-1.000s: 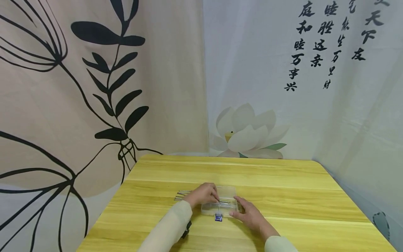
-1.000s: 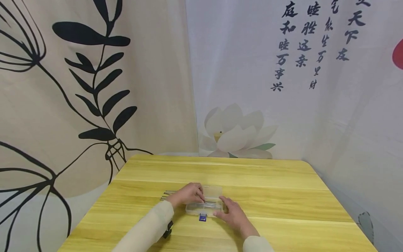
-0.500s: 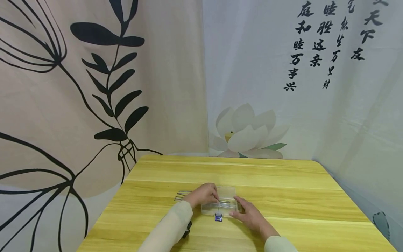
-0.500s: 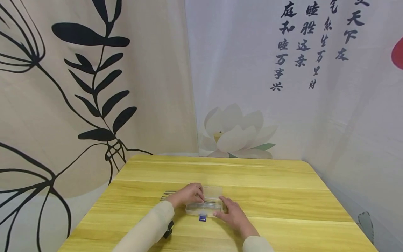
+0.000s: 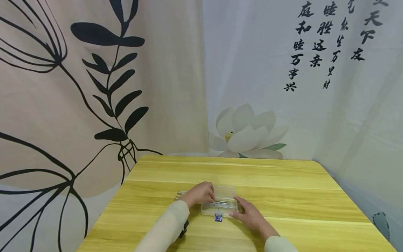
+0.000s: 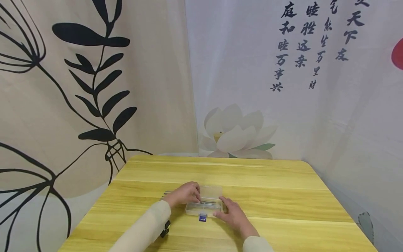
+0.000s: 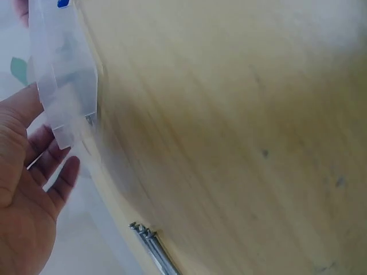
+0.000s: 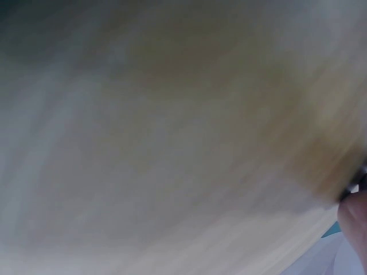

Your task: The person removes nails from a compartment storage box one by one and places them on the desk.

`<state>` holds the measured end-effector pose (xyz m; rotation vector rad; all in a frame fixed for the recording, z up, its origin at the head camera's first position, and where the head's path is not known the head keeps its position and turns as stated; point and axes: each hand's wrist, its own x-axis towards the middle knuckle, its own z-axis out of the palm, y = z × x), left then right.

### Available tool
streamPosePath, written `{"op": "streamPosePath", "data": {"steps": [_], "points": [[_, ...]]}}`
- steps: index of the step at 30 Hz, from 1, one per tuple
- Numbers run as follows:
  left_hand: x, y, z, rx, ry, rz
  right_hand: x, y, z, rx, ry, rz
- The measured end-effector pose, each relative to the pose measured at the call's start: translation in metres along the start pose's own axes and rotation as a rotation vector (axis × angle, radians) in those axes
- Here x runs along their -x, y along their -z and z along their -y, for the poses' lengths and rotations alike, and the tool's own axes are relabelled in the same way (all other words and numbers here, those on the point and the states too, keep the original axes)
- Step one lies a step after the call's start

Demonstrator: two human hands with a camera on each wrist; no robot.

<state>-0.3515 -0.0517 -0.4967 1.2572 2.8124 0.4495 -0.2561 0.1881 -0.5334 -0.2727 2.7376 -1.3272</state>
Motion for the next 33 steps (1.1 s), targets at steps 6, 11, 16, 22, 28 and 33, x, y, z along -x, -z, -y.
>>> {"op": "streamPosePath", "data": {"steps": [6, 11, 16, 22, 28, 33], "points": [[0.0021, 0.0023, 0.0009, -0.041, -0.027, 0.009, -0.0017, -0.0009, -0.0029, 0.0, 0.001, -0.005], [0.0019, 0.0015, 0.0008, -0.031, -0.017, 0.015, -0.0026, -0.0018, -0.0051, 0.003, 0.004, -0.005], [0.0009, 0.002, 0.0013, -0.033, -0.014, 0.023, -0.0025, -0.0022, -0.0051, 0.005, 0.004, -0.003], [-0.0012, 0.0035, -0.0003, -0.049, -0.028, 0.027, -0.0031, -0.0013, -0.0043, -0.005, 0.008, -0.003], [-0.0007, 0.0026, -0.0017, -0.011, -0.007, 0.039, -0.0023, -0.0011, -0.0041, -0.005, 0.017, 0.004], [-0.001, -0.0006, -0.0002, 0.023, 0.004, 0.035, -0.0012, -0.0004, -0.0029, -0.002, 0.019, 0.004]]}}
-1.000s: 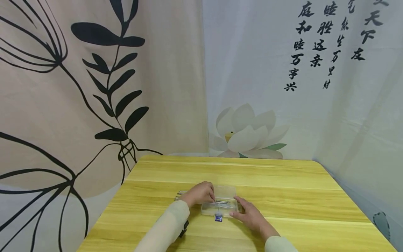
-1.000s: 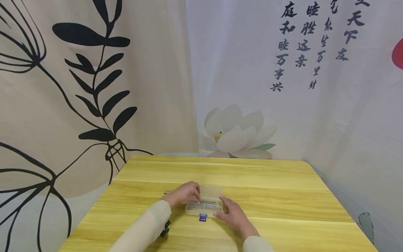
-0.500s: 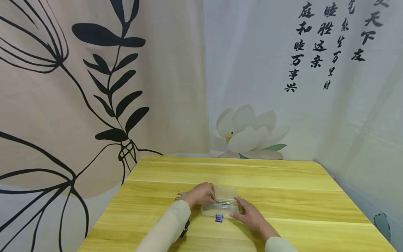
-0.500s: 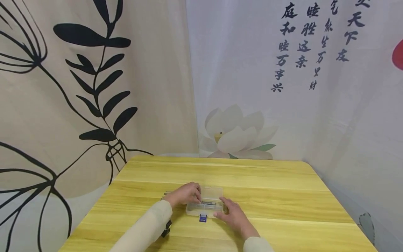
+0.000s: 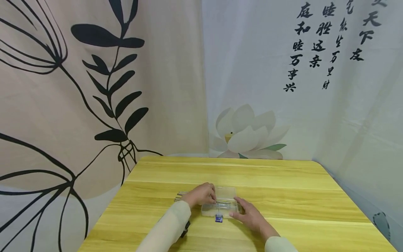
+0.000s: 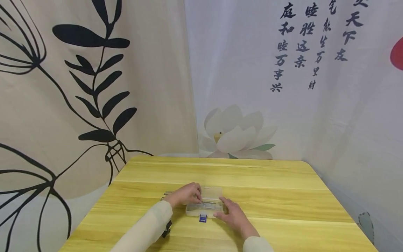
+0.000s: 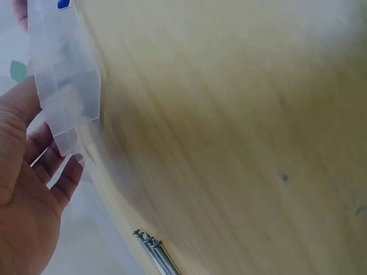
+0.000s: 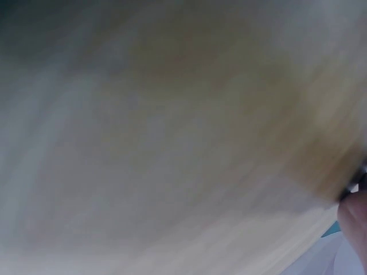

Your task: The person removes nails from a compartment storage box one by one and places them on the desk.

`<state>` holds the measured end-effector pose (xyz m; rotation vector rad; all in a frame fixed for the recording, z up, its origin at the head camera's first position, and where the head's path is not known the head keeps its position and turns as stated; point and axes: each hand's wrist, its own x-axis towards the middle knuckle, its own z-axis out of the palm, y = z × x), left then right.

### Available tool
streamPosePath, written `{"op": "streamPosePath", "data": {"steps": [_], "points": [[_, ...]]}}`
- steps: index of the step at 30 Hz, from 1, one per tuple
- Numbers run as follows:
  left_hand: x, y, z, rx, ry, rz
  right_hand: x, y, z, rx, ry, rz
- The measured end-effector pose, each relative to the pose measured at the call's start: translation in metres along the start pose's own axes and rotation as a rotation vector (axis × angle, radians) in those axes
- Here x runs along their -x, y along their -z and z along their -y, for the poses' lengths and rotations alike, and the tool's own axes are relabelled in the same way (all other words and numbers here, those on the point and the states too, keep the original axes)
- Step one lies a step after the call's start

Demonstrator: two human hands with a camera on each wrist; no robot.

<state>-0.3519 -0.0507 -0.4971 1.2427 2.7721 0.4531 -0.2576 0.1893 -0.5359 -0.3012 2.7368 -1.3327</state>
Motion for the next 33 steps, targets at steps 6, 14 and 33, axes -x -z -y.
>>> {"op": "streamPosePath", "data": {"steps": [6, 14, 33], "points": [[-0.003, -0.002, 0.0, 0.005, 0.007, 0.012, 0.0, 0.001, 0.002, -0.013, 0.012, -0.005], [-0.005, 0.003, -0.006, 0.0, -0.011, 0.042, -0.001, 0.002, 0.002, -0.015, 0.02, 0.006], [-0.001, 0.022, 0.004, 0.27, 0.057, -0.019, -0.001, 0.0, 0.0, -0.027, -0.007, 0.009]]}}
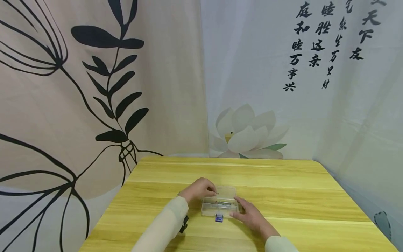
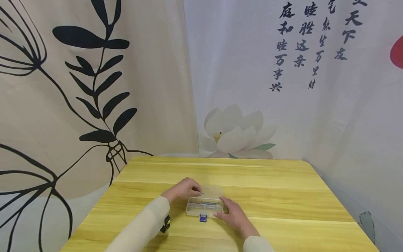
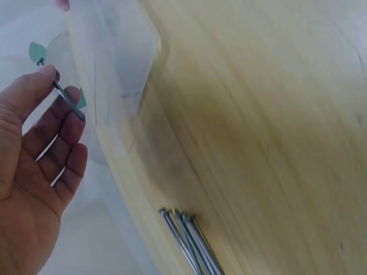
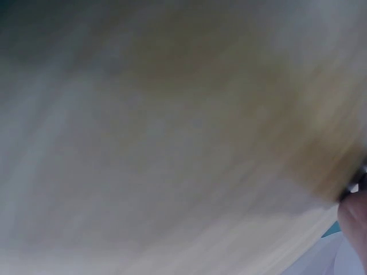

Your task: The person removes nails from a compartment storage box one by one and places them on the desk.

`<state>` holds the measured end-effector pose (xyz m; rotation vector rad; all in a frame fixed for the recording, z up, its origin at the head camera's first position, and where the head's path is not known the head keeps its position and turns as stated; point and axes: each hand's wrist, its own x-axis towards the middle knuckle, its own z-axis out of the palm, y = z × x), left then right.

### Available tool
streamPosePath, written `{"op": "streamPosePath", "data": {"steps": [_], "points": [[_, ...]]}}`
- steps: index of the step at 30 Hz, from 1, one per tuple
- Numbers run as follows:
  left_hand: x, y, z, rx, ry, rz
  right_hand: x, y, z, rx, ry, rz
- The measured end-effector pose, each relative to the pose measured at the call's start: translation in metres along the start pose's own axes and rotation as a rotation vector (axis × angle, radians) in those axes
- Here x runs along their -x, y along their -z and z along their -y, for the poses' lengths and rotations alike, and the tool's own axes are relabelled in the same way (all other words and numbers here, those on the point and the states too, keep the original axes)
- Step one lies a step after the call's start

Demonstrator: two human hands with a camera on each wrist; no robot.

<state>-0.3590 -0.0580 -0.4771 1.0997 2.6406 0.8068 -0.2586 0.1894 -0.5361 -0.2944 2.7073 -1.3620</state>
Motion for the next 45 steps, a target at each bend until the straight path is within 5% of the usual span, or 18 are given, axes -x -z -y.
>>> {"op": "streamPosePath", "data": {"steps": [24, 45], "points": [[0.05, 0.034, 0.05, 0.096, 0.079, -0.095, 0.003, 0.001, 0.004, 0.014, -0.001, 0.016], [0.087, 0.038, 0.071, 0.123, 0.127, -0.092, 0.003, 0.001, 0.003, 0.006, -0.004, 0.018]]}}
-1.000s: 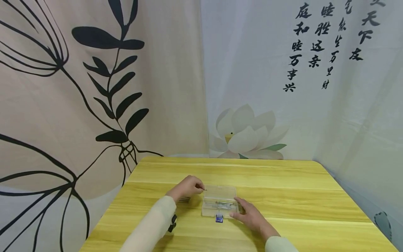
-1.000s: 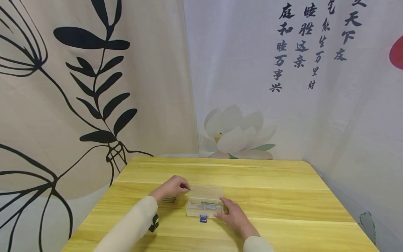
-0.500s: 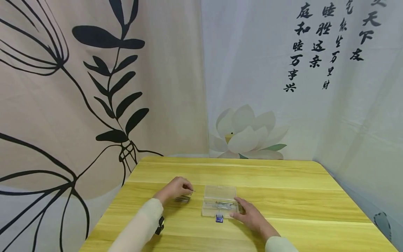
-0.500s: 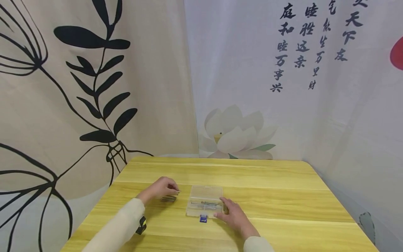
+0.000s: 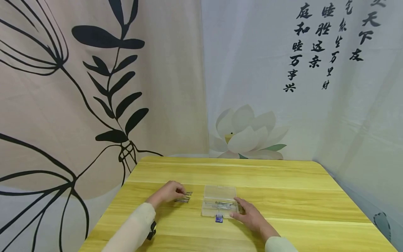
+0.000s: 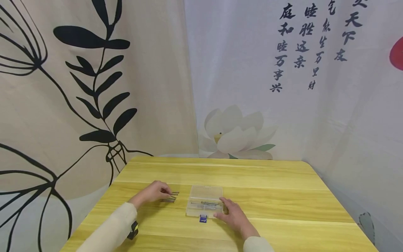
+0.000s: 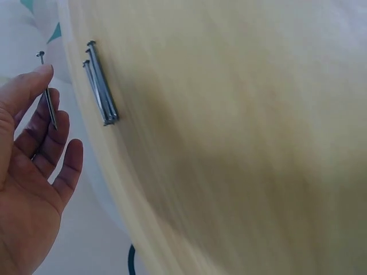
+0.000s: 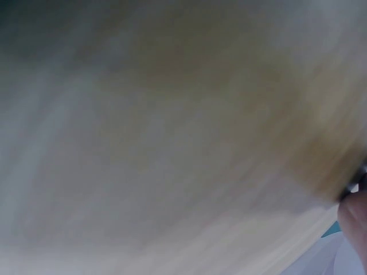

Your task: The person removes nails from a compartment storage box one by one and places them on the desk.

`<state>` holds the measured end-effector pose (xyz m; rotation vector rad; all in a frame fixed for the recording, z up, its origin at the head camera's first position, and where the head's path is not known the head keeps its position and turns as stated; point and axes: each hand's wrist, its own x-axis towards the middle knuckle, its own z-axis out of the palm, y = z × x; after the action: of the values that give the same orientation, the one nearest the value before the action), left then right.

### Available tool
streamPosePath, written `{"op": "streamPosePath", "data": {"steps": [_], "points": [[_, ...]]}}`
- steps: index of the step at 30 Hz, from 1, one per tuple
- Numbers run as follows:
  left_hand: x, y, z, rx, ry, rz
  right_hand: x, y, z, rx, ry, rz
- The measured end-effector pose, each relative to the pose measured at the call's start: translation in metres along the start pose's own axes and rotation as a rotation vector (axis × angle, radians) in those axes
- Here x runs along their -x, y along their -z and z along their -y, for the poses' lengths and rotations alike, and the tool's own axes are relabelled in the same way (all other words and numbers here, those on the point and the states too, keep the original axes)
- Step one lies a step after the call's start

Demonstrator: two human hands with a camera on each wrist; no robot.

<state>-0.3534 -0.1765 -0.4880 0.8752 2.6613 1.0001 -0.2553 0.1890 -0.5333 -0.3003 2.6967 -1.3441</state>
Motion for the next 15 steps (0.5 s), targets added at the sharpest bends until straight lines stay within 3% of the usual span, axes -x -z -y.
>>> {"op": "streamPosePath", "data": {"steps": [15], "points": [[0.014, -0.006, 0.013, -0.01, 0.004, 0.021, 0.001, 0.001, 0.002, 0.0, -0.006, 0.003]]}}
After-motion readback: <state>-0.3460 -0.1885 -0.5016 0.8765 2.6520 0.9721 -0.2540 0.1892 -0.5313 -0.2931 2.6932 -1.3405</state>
